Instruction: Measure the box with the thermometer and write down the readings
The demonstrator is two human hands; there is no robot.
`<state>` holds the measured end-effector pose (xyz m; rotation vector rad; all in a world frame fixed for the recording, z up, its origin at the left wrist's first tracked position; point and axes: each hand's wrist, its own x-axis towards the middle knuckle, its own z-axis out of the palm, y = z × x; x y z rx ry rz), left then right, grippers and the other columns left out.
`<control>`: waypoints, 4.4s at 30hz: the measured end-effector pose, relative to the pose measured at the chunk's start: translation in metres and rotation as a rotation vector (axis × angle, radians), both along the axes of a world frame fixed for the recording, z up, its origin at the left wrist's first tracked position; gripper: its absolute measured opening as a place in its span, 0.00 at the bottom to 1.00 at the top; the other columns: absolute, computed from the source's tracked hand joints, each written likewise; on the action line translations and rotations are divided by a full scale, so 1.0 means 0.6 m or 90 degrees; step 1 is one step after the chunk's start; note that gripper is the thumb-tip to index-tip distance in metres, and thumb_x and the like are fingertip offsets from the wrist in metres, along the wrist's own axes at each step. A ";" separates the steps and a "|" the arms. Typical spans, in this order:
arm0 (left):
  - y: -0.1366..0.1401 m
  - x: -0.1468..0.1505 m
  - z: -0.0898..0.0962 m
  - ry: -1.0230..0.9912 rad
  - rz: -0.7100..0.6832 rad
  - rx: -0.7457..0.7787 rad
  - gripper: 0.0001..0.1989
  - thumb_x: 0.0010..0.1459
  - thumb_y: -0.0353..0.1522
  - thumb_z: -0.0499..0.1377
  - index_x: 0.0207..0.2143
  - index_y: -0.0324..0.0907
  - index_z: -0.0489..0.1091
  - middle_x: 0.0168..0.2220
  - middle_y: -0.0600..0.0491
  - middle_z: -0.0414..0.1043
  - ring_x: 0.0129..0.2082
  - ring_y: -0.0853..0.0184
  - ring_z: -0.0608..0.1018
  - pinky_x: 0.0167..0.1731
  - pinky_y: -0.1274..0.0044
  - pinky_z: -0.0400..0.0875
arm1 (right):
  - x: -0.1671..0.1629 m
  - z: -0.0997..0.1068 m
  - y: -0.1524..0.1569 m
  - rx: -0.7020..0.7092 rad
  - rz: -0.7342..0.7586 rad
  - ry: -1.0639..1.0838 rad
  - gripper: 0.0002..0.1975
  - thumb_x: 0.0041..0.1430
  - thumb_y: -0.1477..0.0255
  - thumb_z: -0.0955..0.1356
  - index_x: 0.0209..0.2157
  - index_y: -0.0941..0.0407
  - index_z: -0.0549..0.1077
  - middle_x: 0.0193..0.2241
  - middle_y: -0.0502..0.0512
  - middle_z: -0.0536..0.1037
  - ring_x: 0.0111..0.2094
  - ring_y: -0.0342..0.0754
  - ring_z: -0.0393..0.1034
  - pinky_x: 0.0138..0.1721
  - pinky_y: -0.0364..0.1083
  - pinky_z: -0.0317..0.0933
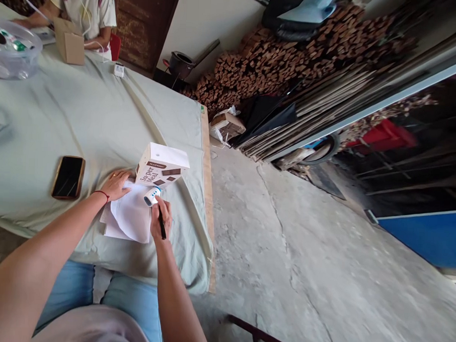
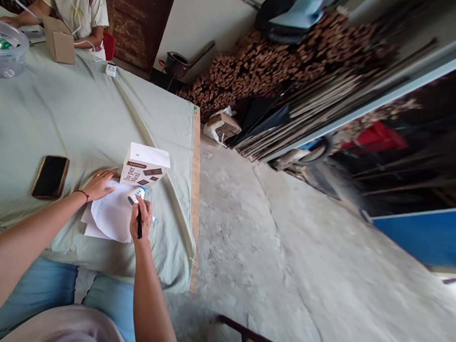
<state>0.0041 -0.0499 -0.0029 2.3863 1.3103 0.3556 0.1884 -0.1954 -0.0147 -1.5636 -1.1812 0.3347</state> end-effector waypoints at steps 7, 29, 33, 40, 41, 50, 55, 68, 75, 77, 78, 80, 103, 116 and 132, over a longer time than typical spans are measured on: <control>-0.080 -0.053 -0.004 0.029 0.016 0.052 0.25 0.64 0.36 0.54 0.63 0.46 0.64 0.71 0.45 0.59 0.71 0.54 0.60 0.70 0.58 0.53 | -0.083 -0.017 0.058 -0.076 0.097 0.220 0.11 0.56 0.64 0.64 0.36 0.54 0.74 0.24 0.47 0.72 0.25 0.45 0.65 0.29 0.44 0.64; -0.105 -0.043 0.006 0.035 0.034 0.093 0.24 0.62 0.34 0.57 0.61 0.42 0.67 0.69 0.41 0.61 0.70 0.51 0.63 0.69 0.56 0.56 | -0.087 -0.059 0.061 -0.088 0.092 0.049 0.06 0.57 0.65 0.66 0.30 0.52 0.71 0.24 0.48 0.75 0.27 0.46 0.68 0.33 0.46 0.68; -0.105 -0.043 0.005 0.033 0.038 0.089 0.25 0.62 0.34 0.57 0.61 0.42 0.67 0.69 0.41 0.61 0.70 0.51 0.63 0.70 0.56 0.56 | -0.088 -0.060 0.062 -0.090 0.091 0.050 0.06 0.57 0.65 0.66 0.30 0.52 0.71 0.24 0.47 0.75 0.26 0.46 0.68 0.32 0.46 0.67; -0.105 -0.044 0.005 0.042 0.037 0.094 0.25 0.63 0.35 0.56 0.62 0.41 0.67 0.69 0.41 0.61 0.70 0.51 0.63 0.69 0.56 0.56 | -0.088 -0.058 0.061 -0.086 0.079 0.066 0.07 0.57 0.65 0.65 0.31 0.53 0.71 0.23 0.48 0.74 0.26 0.46 0.68 0.32 0.46 0.67; -0.105 -0.044 0.005 0.038 0.037 0.094 0.25 0.63 0.34 0.56 0.62 0.41 0.67 0.69 0.41 0.61 0.70 0.51 0.63 0.69 0.56 0.56 | -0.088 -0.058 0.061 -0.083 0.074 0.065 0.07 0.57 0.65 0.65 0.31 0.53 0.71 0.24 0.48 0.74 0.27 0.46 0.68 0.33 0.46 0.67; -0.104 -0.043 0.005 0.031 0.035 0.093 0.25 0.63 0.34 0.56 0.62 0.41 0.67 0.69 0.41 0.61 0.70 0.51 0.62 0.69 0.56 0.56 | -0.089 -0.054 0.062 -0.064 0.080 0.048 0.08 0.57 0.63 0.64 0.30 0.52 0.70 0.23 0.48 0.73 0.26 0.46 0.67 0.32 0.46 0.67; -0.104 -0.043 0.003 0.020 0.036 0.094 0.25 0.62 0.34 0.57 0.62 0.43 0.67 0.69 0.42 0.62 0.70 0.52 0.63 0.69 0.56 0.56 | -0.090 -0.052 0.061 -0.077 0.073 0.036 0.07 0.57 0.64 0.64 0.30 0.52 0.70 0.23 0.48 0.73 0.26 0.46 0.67 0.32 0.46 0.67; -0.103 -0.045 -0.001 -0.001 0.033 0.088 0.26 0.62 0.34 0.57 0.63 0.46 0.65 0.69 0.43 0.61 0.70 0.51 0.62 0.69 0.54 0.55 | -0.089 -0.046 0.059 -0.088 0.071 0.041 0.07 0.56 0.64 0.64 0.28 0.52 0.69 0.22 0.47 0.73 0.26 0.46 0.67 0.33 0.46 0.67; -0.104 -0.045 0.001 0.010 0.032 0.087 0.25 0.63 0.34 0.56 0.62 0.44 0.66 0.69 0.42 0.60 0.70 0.51 0.62 0.69 0.56 0.55 | -0.089 -0.048 0.060 -0.079 0.060 0.035 0.08 0.56 0.64 0.64 0.29 0.52 0.69 0.23 0.48 0.73 0.27 0.47 0.68 0.33 0.47 0.67; -0.104 -0.045 0.001 0.020 0.031 0.090 0.24 0.63 0.35 0.55 0.62 0.43 0.66 0.69 0.42 0.60 0.70 0.52 0.62 0.69 0.56 0.55 | -0.089 -0.048 0.059 -0.075 0.064 0.030 0.08 0.56 0.63 0.64 0.29 0.52 0.69 0.23 0.48 0.73 0.27 0.47 0.68 0.33 0.47 0.67; -0.103 -0.045 0.001 0.022 0.031 0.091 0.24 0.63 0.35 0.55 0.62 0.44 0.66 0.69 0.42 0.60 0.70 0.52 0.62 0.69 0.56 0.55 | -0.089 -0.048 0.059 -0.070 0.064 0.031 0.08 0.56 0.63 0.64 0.29 0.52 0.69 0.23 0.48 0.73 0.27 0.47 0.67 0.33 0.47 0.67; -0.103 -0.046 0.001 0.020 0.031 0.091 0.24 0.63 0.35 0.56 0.62 0.44 0.65 0.69 0.43 0.60 0.70 0.52 0.62 0.69 0.56 0.55 | -0.088 -0.048 0.058 -0.062 0.060 0.038 0.08 0.56 0.63 0.64 0.29 0.52 0.69 0.23 0.48 0.73 0.27 0.47 0.68 0.33 0.47 0.67; -0.103 -0.046 0.000 0.001 0.034 0.083 0.26 0.62 0.34 0.57 0.63 0.45 0.66 0.69 0.43 0.60 0.70 0.51 0.62 0.70 0.55 0.54 | -0.087 -0.056 0.059 -0.063 0.035 0.048 0.08 0.57 0.63 0.64 0.30 0.52 0.68 0.24 0.49 0.74 0.27 0.47 0.67 0.33 0.47 0.67; -0.104 -0.048 -0.003 -0.005 0.036 0.085 0.26 0.62 0.34 0.57 0.63 0.46 0.66 0.69 0.44 0.60 0.70 0.51 0.62 0.70 0.55 0.54 | -0.088 -0.048 0.041 0.004 0.002 -0.025 0.15 0.66 0.58 0.61 0.35 0.54 0.71 0.29 0.53 0.75 0.31 0.49 0.71 0.37 0.49 0.69; 0.045 0.061 0.006 -0.111 0.021 0.002 0.38 0.53 0.43 0.66 0.65 0.48 0.60 0.63 0.47 0.72 0.64 0.51 0.71 0.62 0.59 0.67 | 0.067 -0.058 -0.023 -0.092 -0.006 -0.046 0.18 0.55 0.53 0.70 0.39 0.53 0.71 0.46 0.59 0.82 0.46 0.56 0.76 0.48 0.56 0.69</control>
